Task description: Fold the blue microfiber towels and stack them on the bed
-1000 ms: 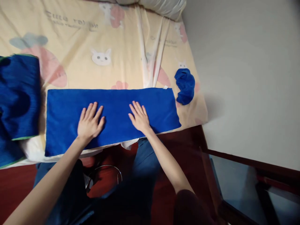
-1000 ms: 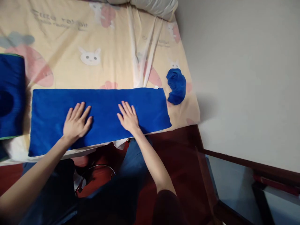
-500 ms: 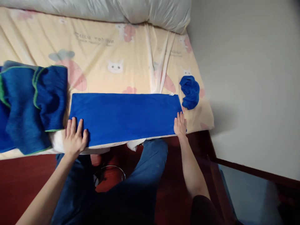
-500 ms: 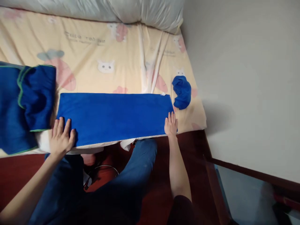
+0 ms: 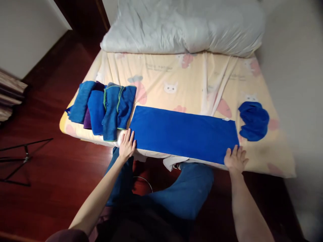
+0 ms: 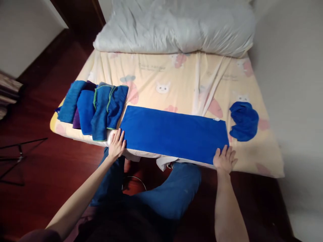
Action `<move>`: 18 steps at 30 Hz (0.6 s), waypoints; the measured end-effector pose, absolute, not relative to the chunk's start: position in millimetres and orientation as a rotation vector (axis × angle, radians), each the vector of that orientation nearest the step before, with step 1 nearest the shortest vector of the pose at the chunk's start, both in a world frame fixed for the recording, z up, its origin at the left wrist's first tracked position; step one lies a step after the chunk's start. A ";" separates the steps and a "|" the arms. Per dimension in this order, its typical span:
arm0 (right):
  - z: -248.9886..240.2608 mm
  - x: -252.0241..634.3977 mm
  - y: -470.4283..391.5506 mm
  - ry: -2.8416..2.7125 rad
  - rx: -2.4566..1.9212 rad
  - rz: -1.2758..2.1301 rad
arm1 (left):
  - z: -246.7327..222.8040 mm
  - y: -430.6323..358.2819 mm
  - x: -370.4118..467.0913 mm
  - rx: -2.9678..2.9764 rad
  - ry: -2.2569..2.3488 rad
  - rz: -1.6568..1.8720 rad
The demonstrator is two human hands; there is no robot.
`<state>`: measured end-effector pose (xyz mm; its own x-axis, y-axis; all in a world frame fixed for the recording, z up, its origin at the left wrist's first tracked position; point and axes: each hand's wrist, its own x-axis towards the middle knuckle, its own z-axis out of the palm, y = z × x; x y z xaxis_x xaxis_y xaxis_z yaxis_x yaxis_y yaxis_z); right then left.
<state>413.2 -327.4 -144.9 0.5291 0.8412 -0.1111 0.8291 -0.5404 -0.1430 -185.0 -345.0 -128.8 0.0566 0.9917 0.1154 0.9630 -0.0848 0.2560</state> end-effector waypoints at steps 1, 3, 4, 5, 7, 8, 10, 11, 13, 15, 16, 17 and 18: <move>-143.1 406.7 -332.8 -1.385 -2.703 0.237 | -127.1 -351.8 -187.6 2.196 2.032 0.398; -138.9 394.0 -344.6 -1.221 -2.722 0.201 | -124.9 -370.2 -195.3 2.172 2.001 0.402; -136.0 387.8 -350.3 -1.137 -2.725 0.200 | -125.1 -382.4 -200.8 2.151 1.989 0.405; -132.2 381.4 -355.5 -1.044 -2.729 0.214 | -126.8 -396.6 -207.4 2.131 1.971 0.408; -121.8 364.9 -365.8 -0.852 -2.736 0.272 | -134.8 -429.8 -224.1 2.083 1.951 0.420; -115.8 353.4 -371.7 -0.789 -2.727 0.285 | -140.8 -447.1 -233.4 2.047 1.945 0.416; -105.6 320.3 -386.9 -0.831 -2.656 0.266 | -154.1 -478.2 -251.7 1.965 1.931 0.351; -102.7 298.4 -396.5 -0.951 -2.563 0.219 | -160.0 -489.9 -259.2 1.948 1.913 0.320; -102.8 246.4 -418.9 -1.167 -2.309 0.297 | -167.8 -503.4 -268.4 1.939 1.913 0.288; -109.6 191.8 -441.0 -1.135 -2.044 0.468 | -169.1 -505.0 -267.9 1.964 1.931 0.232; -114.1 167.3 -450.1 -1.110 -1.903 0.612 | -167.5 -503.2 -264.3 1.977 1.951 0.182; -118.3 146.5 -457.1 -1.075 -1.791 0.752 | -164.9 -500.9 -259.2 1.988 1.975 0.122; -121.8 130.2 -461.9 -1.064 -1.700 0.865 | -161.5 -498.8 -253.3 1.995 2.005 0.060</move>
